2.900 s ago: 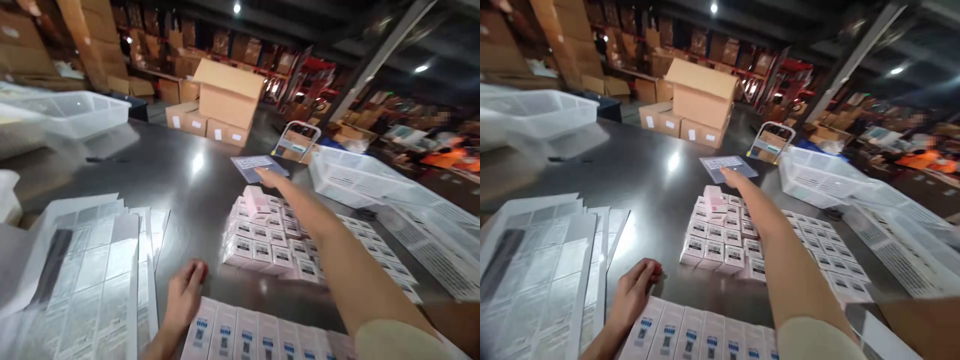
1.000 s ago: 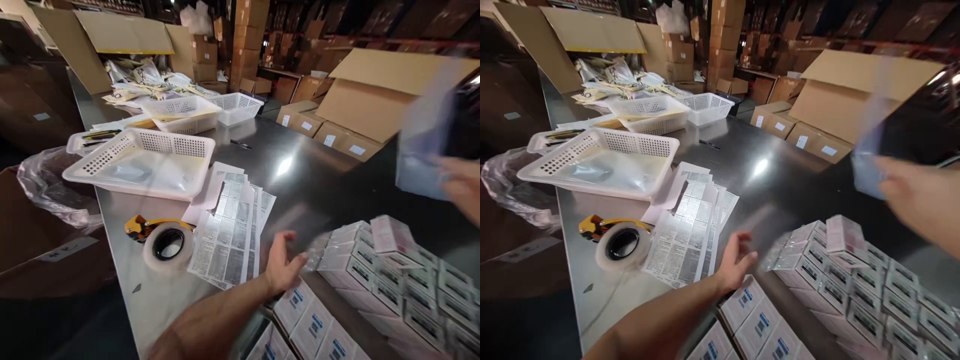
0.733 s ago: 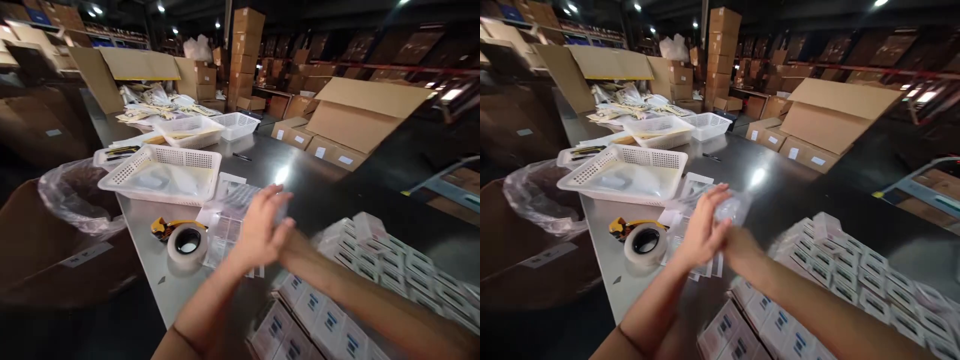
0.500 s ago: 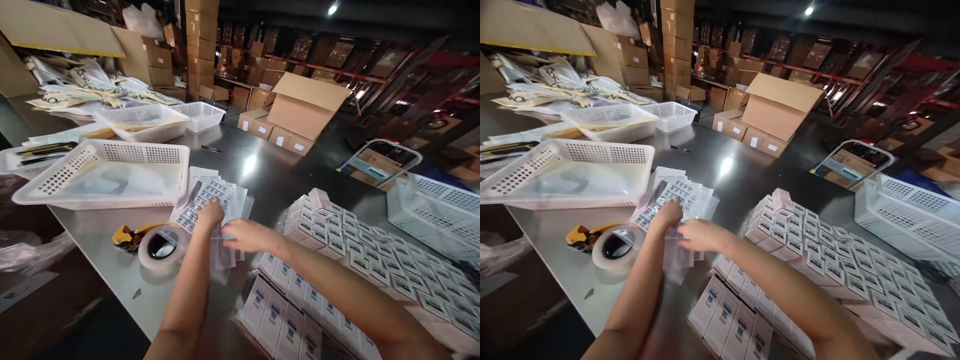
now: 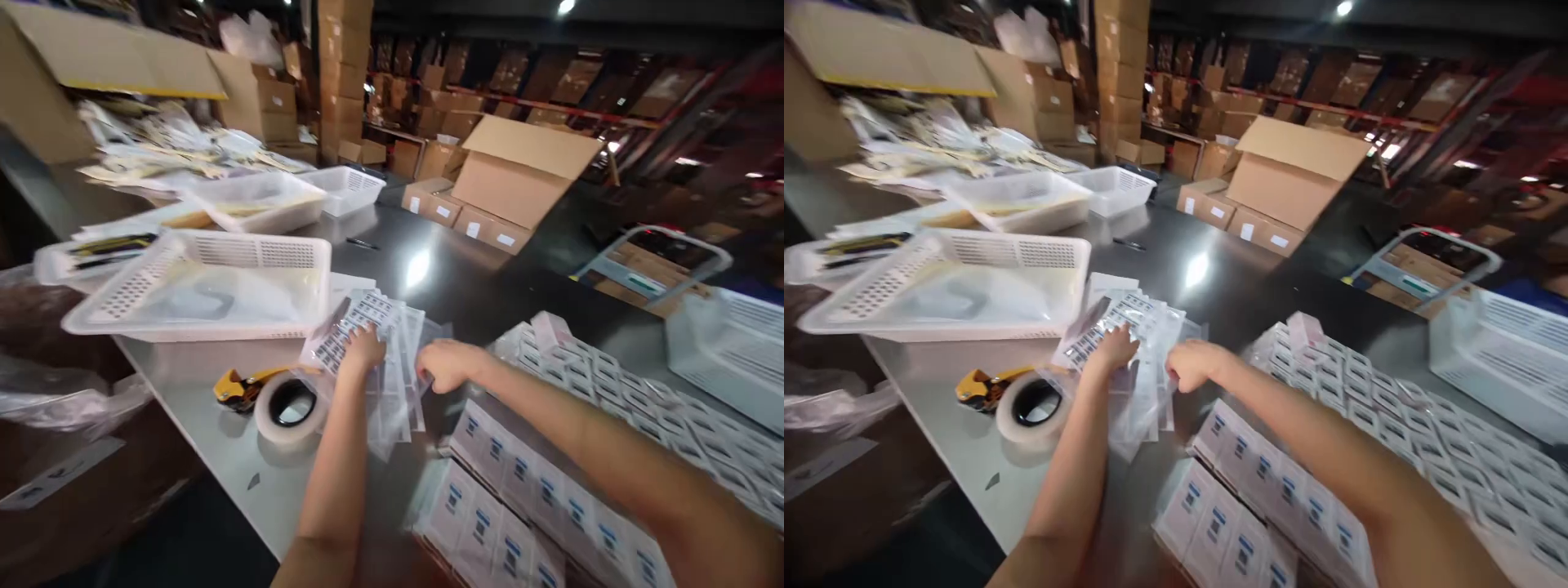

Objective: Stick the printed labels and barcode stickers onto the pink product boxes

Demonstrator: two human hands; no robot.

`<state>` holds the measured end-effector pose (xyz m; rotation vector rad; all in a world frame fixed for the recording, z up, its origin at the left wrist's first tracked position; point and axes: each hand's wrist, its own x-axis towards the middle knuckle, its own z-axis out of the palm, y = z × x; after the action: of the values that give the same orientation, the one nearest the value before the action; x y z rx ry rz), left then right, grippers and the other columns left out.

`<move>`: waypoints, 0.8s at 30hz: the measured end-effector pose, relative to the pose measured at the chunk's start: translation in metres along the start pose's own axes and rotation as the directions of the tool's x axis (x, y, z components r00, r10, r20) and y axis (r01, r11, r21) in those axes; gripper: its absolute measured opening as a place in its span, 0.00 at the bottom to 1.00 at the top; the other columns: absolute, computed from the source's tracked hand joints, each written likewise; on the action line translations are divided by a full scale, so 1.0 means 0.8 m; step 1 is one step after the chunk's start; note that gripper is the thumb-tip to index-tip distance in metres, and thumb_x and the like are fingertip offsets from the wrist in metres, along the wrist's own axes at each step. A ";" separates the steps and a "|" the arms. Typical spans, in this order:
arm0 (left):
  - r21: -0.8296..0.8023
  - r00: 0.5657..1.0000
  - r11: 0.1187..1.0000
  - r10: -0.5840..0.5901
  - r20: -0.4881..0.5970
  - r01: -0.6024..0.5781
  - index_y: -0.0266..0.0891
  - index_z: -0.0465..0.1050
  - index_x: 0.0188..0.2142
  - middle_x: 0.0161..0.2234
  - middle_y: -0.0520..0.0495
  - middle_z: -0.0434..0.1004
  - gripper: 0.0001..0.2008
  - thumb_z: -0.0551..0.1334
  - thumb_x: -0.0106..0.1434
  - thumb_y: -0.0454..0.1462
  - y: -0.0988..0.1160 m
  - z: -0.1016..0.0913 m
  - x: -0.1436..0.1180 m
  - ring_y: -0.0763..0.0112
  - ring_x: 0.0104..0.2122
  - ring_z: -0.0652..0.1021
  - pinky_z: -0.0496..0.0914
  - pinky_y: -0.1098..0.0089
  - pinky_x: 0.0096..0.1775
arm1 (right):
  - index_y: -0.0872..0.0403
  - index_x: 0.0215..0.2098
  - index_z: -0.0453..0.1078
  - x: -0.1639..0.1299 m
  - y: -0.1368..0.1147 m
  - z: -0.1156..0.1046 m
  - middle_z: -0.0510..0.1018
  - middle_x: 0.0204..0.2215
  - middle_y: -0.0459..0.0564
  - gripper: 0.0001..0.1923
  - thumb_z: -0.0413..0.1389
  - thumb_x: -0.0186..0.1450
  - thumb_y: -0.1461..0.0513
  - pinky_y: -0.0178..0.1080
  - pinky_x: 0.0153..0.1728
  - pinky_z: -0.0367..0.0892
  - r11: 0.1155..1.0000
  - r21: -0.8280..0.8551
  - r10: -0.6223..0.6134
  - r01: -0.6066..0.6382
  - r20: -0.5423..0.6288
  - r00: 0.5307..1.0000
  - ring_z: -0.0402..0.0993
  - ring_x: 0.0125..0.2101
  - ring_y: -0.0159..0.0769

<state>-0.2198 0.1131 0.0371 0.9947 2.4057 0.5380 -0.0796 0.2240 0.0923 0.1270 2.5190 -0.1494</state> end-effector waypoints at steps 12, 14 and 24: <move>0.260 0.997 0.963 0.063 0.035 -0.070 0.38 0.47 0.71 0.73 0.33 0.35 0.48 0.63 0.59 0.53 0.078 0.080 -0.019 0.22 0.67 0.35 0.36 0.23 0.57 | 0.54 0.53 0.70 -0.012 0.036 0.068 0.74 0.53 0.54 0.16 0.57 0.70 0.56 0.51 0.50 0.71 0.797 0.515 0.356 -0.315 0.020 0.934 0.74 0.49 0.42; 0.258 0.998 0.964 0.056 0.042 -0.065 0.39 0.48 0.71 0.72 0.32 0.38 0.45 0.62 0.61 0.52 0.082 0.089 -0.021 0.21 0.67 0.38 0.40 0.21 0.56 | 0.54 0.54 0.69 0.004 0.037 0.070 0.74 0.53 0.54 0.17 0.57 0.70 0.56 0.50 0.48 0.73 0.717 0.611 0.408 -0.335 0.021 0.913 0.74 0.48 0.42; 0.150 0.998 0.988 0.052 -0.038 -0.046 0.38 0.64 0.63 0.64 0.36 0.64 0.24 0.60 0.69 0.41 0.097 0.071 -0.028 0.47 0.62 0.67 0.63 0.41 0.59 | 0.55 0.56 0.68 0.029 0.027 0.072 0.74 0.52 0.54 0.19 0.57 0.70 0.56 0.49 0.46 0.74 0.393 0.890 0.520 -0.231 -0.007 0.854 0.75 0.47 0.41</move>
<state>-0.1318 0.1571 0.0380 1.1184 2.4939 0.4043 -0.0630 0.2385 0.0308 1.2297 2.3205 -1.3198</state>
